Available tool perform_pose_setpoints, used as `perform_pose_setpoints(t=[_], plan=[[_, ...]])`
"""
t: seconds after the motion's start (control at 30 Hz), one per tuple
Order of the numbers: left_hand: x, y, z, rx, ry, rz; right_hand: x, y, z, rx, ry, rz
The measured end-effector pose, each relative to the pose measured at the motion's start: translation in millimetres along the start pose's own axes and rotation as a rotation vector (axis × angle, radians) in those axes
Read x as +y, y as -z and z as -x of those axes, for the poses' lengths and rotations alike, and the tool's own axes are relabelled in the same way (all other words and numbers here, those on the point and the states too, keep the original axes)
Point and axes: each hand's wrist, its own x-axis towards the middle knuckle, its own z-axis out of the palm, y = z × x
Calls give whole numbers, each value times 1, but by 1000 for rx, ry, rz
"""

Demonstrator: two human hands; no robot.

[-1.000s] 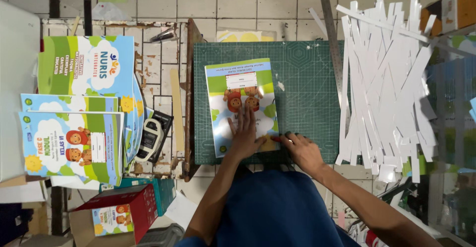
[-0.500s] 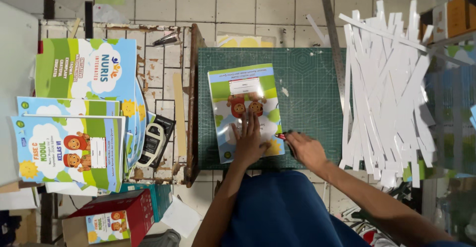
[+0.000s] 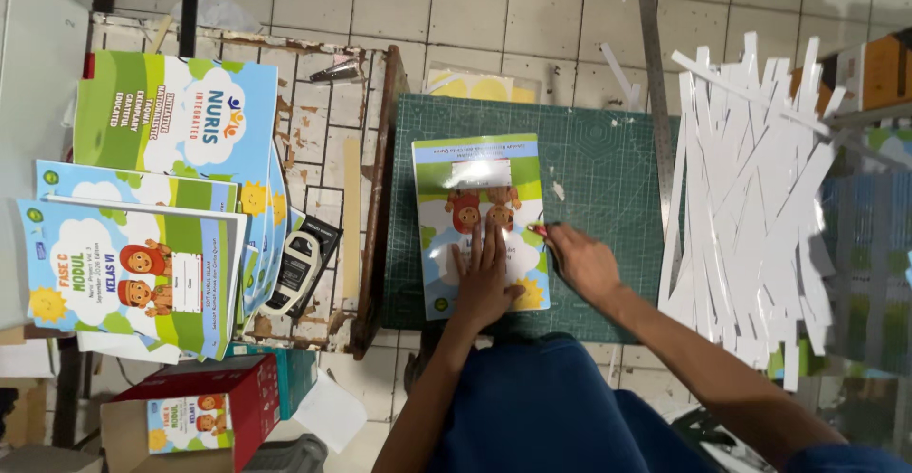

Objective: The person aligns a cover with internal pages on a cutting mat and uses a utility knife to trim the edges. They handle several book assemblies one by one, folding and pressing the covers before trimming.

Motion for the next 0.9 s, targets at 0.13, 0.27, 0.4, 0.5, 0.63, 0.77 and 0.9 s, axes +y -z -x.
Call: perform_pose_setpoints(t=[0.13,0.27,0.4,0.5,0.63,0.77,0.9], plan=[[1,1,-3,26,-27,-18,20,-2,-36,-2,24,29],[6,0,-4,39,20,-34,37,-14,-91,111,22,46],[9,8,-7,47,19,8,27,-15,-73,94,-29,18],[12,11,-3,33,33,17,21,-10,-37,6,-1,-10],[13,13,-3,61,15,18,31,-9,-56,37,13,-7],[11,5,-3,45,33,-10,57,-14,-126,106,20,68],[8,5,-4,116,-18,-16,57,-16,-121,105,12,8]])
